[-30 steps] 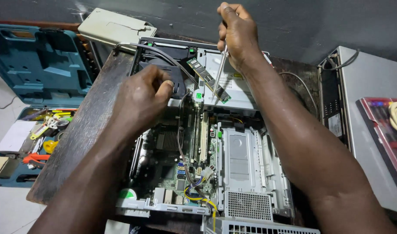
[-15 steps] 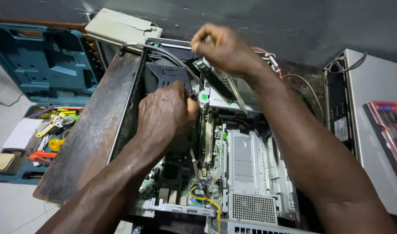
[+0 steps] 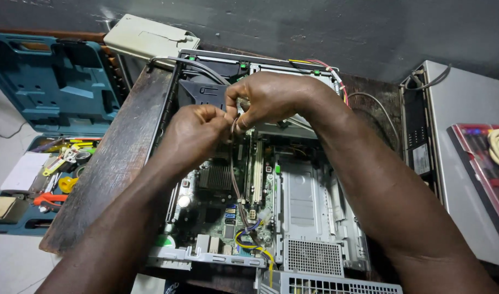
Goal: The person uses multimeter probes to test various points on a computer motherboard inside an open case. They then use a screwdriver to remove screws from a heatsink and lift the component off the motherboard.
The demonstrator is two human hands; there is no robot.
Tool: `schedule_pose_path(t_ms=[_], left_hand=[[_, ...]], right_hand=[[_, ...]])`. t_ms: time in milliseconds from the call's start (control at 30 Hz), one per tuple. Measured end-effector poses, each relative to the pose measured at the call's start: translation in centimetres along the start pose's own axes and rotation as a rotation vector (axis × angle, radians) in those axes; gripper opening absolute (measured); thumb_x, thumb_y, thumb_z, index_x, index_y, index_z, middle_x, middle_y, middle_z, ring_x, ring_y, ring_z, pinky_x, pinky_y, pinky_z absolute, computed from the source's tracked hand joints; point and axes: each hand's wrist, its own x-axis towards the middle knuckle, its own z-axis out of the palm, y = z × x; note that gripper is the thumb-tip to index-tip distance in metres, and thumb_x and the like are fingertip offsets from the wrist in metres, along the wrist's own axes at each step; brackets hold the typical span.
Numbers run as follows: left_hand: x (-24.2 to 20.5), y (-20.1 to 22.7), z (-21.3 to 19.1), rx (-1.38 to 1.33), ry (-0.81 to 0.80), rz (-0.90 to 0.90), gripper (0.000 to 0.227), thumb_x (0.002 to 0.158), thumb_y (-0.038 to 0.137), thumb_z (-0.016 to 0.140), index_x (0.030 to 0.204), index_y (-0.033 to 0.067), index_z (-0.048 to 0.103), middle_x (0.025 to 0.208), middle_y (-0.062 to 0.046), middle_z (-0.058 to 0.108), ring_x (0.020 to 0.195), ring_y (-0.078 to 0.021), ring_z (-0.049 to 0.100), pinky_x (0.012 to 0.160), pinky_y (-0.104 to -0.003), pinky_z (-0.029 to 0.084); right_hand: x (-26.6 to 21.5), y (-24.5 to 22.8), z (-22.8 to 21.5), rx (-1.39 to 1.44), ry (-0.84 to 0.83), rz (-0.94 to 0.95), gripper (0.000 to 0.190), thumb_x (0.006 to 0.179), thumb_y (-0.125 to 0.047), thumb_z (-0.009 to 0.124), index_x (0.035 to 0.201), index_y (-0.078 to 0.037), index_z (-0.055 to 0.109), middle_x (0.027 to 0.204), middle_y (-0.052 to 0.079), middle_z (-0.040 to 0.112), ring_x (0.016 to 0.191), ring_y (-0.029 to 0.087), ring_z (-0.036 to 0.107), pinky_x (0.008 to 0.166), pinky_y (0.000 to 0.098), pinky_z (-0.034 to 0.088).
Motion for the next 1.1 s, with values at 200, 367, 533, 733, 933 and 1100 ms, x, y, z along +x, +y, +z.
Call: schedule_pose_path(t_ms=[200, 367, 533, 733, 933, 1100], left_hand=[[-0.5, 1.1, -0.5, 0.368, -0.026, 0.084, 0.031, 0.094, 0.025, 0.053, 0.110, 0.0167, 0.079, 0.095, -0.023, 0.079, 0.102, -0.0484, 0.074, 0.086, -0.058, 0.058], [1.0, -0.7, -0.1, 0.578, -0.067, 0.049, 0.036, 0.098, 0.041, 0.054, 0.124, 0.0230, 0.071, 0.104, -0.022, 0.078, 0.109, -0.0482, 0.073, 0.093, -0.060, 0.057], [0.9, 0.3, -0.2, 0.660, -0.037, 0.067, 0.032, 0.100, 0.048, 0.058, 0.114, 0.0275, 0.079, 0.099, -0.017, 0.080, 0.107, -0.0441, 0.075, 0.094, -0.054, 0.059], [1.9, -0.6, 0.1, 0.641, -0.014, 0.076, 0.026, 0.100, 0.040, 0.061, 0.112, 0.0243, 0.079, 0.092, -0.020, 0.079, 0.100, -0.0469, 0.076, 0.089, -0.057, 0.059], [1.0, -0.5, -1.3, 0.512, -0.037, 0.133, 0.027, 0.096, 0.034, 0.070, 0.116, 0.0172, 0.076, 0.094, -0.025, 0.078, 0.104, -0.0541, 0.072, 0.089, -0.066, 0.056], [-1.0, 1.2, -0.9, 0.534, -0.162, 0.154, 0.026, 0.096, 0.037, 0.066, 0.106, 0.0166, 0.078, 0.096, -0.023, 0.080, 0.105, -0.0518, 0.072, 0.091, -0.065, 0.056]], right_hand=[[-0.3, -0.6, 0.0, 0.005, -0.005, 0.000, 0.021, 0.089, -0.029, 0.085, 0.107, -0.023, 0.078, 0.105, 0.010, 0.081, 0.100, 0.034, 0.077, 0.091, 0.0460, 0.058], [0.0, -0.5, 0.1, 0.002, 0.011, -0.027, 0.020, 0.089, -0.030, 0.084, 0.106, -0.023, 0.076, 0.103, 0.012, 0.080, 0.100, 0.037, 0.077, 0.092, 0.0474, 0.057], [-0.6, -0.3, -0.1, -0.064, 0.012, -0.020, 0.023, 0.093, -0.032, 0.078, 0.112, -0.019, 0.073, 0.109, 0.013, 0.080, 0.108, 0.038, 0.075, 0.096, 0.0519, 0.056], [-1.3, 0.0, -1.0, -0.125, 0.012, 0.169, 0.020, 0.090, -0.031, 0.080, 0.108, -0.023, 0.077, 0.096, 0.013, 0.081, 0.095, 0.037, 0.079, 0.091, 0.0462, 0.057], [-1.1, 0.3, -1.3, -0.143, 0.014, 0.258, 0.013, 0.089, -0.032, 0.074, 0.099, -0.027, 0.079, 0.080, 0.006, 0.078, 0.072, 0.023, 0.078, 0.077, 0.0368, 0.060], [-0.7, 0.6, -1.3, -0.120, 0.023, 0.268, 0.013, 0.088, -0.031, 0.073, 0.097, -0.025, 0.080, 0.073, 0.008, 0.076, 0.063, 0.023, 0.076, 0.069, 0.0358, 0.059]])
